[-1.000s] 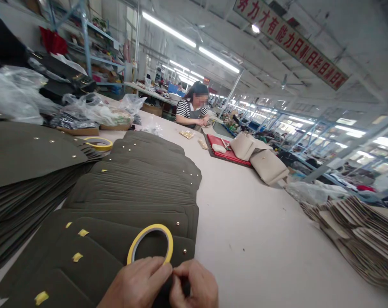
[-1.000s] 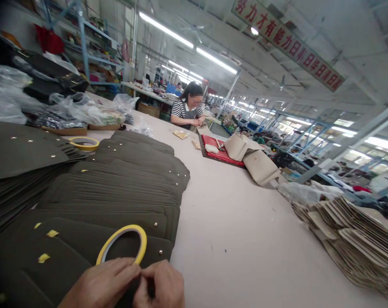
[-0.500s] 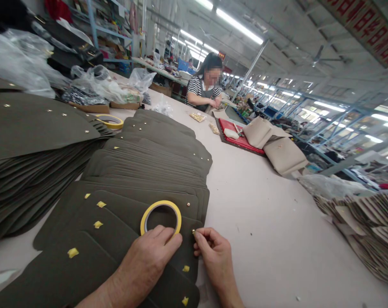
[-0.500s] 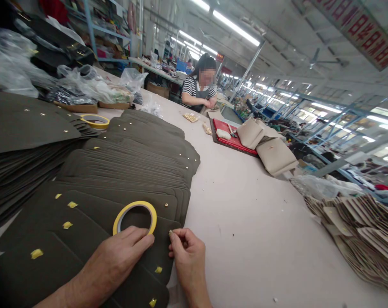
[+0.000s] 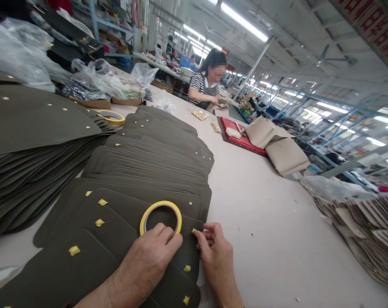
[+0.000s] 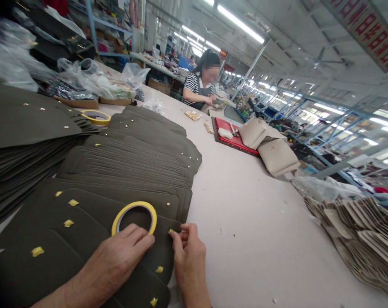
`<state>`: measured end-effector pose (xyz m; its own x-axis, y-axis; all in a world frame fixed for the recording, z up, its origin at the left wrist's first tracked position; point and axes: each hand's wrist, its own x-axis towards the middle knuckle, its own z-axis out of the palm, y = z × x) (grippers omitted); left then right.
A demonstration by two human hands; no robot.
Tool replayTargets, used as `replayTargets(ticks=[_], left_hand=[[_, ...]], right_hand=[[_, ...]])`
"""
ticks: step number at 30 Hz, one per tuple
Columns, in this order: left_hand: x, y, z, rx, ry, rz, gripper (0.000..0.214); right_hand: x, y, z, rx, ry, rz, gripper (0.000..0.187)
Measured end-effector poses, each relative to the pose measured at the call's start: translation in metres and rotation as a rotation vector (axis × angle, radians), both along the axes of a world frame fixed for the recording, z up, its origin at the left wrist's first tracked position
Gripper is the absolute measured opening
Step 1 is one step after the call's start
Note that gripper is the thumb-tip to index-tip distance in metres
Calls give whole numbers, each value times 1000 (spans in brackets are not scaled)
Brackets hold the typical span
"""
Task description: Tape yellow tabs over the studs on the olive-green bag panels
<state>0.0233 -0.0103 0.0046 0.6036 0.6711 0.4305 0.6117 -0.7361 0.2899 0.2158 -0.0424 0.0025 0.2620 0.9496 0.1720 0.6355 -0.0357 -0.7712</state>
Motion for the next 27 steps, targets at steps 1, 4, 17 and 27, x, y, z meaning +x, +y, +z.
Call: replayTargets(ticks=[1, 4, 17, 27], left_hand=[[0, 0, 1, 2, 16, 5, 20], [1, 0, 1, 19, 58, 24, 20], [-12, 5, 13, 247, -388, -30, 18], [-11, 6, 5, 185, -344, -91, 35]], right_hand=[[1, -3, -1, 12, -5, 29, 12], [1, -9, -5, 107, -88, 99, 17], [-7, -5, 21, -108, -252, 316, 15], [-19, -4, 34, 398, -114, 451, 32]])
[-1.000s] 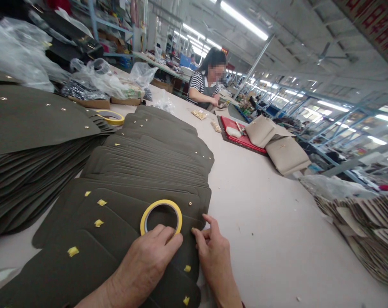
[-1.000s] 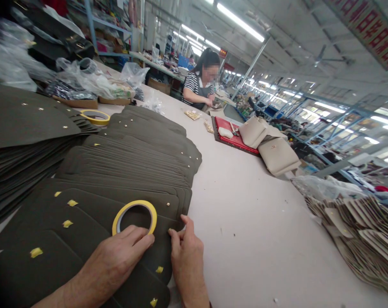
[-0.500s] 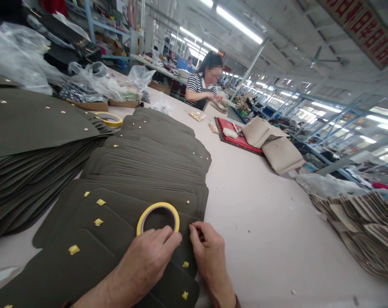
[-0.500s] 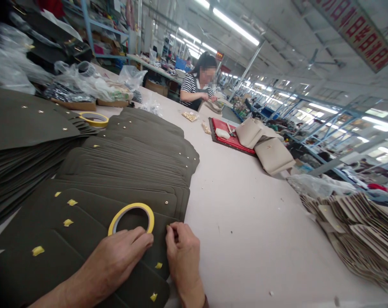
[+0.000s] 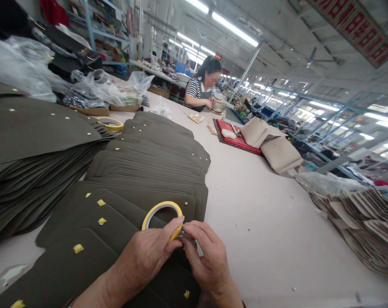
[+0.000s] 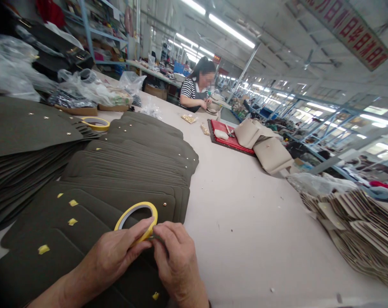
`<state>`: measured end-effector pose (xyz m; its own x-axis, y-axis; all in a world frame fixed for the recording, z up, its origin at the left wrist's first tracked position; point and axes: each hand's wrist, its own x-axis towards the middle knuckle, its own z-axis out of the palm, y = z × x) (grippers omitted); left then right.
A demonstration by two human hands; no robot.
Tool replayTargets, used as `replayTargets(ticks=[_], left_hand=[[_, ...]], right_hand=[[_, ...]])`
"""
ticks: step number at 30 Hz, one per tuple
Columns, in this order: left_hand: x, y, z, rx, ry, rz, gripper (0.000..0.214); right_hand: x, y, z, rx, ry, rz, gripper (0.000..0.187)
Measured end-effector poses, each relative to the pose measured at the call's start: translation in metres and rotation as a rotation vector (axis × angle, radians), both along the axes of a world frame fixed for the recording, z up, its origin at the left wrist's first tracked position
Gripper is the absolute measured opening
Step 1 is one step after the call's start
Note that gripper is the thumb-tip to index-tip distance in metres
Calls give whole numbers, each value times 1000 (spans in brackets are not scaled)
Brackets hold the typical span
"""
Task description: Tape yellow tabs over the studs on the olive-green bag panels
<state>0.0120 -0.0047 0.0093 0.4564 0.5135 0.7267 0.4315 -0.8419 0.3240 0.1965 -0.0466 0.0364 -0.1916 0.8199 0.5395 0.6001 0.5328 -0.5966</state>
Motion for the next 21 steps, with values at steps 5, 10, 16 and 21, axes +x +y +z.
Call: replayTargets(ticks=[5, 10, 16, 21], left_hand=[[-1, -1, 1, -54, 45, -35, 28], [-3, -2, 5, -87, 8, -94, 23], [-2, 1, 11, -108, 13, -61, 27], [0, -5, 12, -71, -72, -23, 24]], right_hand=[[-6, 4, 1, 88, -138, 49, 22], [-10, 2, -7, 176, -156, -80, 19], [-23, -2, -5, -96, 82, -223, 13], [-28, 6, -3, -600, 540, -288, 14]])
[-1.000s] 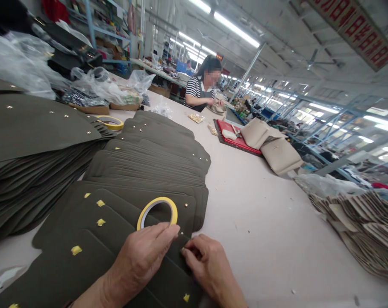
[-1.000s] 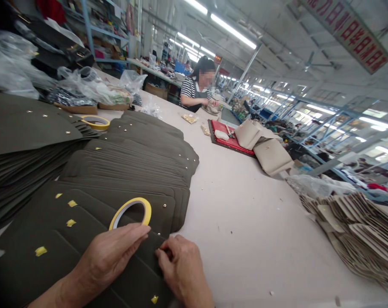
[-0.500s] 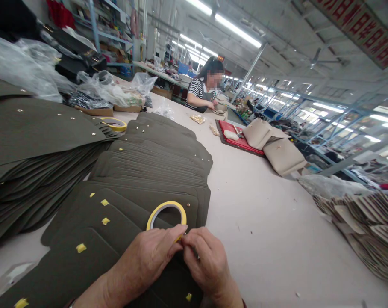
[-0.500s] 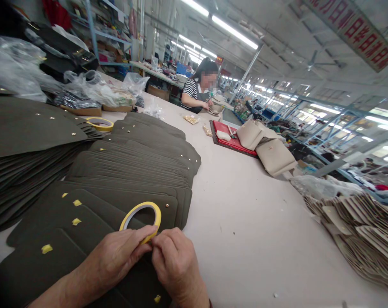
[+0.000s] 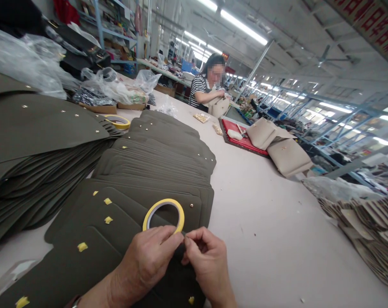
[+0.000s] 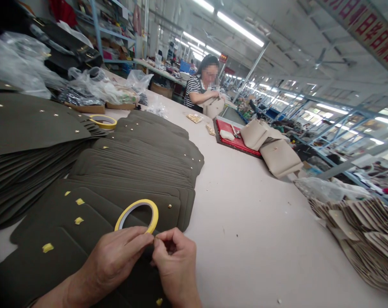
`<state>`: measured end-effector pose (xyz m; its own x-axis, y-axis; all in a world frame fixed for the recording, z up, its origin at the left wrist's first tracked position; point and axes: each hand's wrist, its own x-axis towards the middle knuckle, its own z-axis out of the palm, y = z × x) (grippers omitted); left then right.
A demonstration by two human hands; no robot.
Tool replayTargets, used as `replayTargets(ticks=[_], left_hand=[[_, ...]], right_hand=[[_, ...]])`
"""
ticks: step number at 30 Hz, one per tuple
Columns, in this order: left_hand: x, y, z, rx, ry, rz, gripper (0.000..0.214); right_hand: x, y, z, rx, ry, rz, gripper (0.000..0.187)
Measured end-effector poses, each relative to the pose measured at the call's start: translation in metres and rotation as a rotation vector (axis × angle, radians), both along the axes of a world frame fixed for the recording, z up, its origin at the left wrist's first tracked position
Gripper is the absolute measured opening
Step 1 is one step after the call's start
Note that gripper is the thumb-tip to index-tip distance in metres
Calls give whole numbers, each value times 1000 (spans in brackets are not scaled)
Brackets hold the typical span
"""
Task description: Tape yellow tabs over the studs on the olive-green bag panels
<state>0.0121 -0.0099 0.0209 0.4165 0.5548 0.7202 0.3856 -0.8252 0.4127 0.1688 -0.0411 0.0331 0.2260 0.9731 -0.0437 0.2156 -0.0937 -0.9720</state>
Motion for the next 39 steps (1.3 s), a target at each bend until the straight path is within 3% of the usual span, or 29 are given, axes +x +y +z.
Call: replayTargets(ticks=[4, 10, 18, 21, 25, 29, 33, 36, 39], left_hand=[[1, -4, -3, 3, 23, 25, 26], [3, 6, -5, -94, 358, 206, 18], [0, 1, -11, -198, 474, 165, 13], [0, 0, -14, -202, 471, 172, 13], [0, 0, -16, -217, 467, 175, 12], [-1, 0, -15, -239, 473, 172, 12], [-1, 0, -14, -244, 473, 165, 12], [-1, -1, -14, -258, 477, 164, 12], [-1, 0, -14, -267, 482, 163, 11]], right_hand=[[15, 13, -4, -77, 86, -74, 22], [34, 18, -14, -124, 62, 48, 33], [38, 17, -13, -249, 34, 146, 28], [33, 12, -11, -205, -159, 209, 20], [24, 7, -11, -40, -486, 254, 19], [18, 5, -14, 51, -655, 256, 20], [20, 4, -17, 33, -641, 197, 13], [26, 1, -18, -6, -554, 106, 20], [32, -6, -20, -3, -452, 111, 11]])
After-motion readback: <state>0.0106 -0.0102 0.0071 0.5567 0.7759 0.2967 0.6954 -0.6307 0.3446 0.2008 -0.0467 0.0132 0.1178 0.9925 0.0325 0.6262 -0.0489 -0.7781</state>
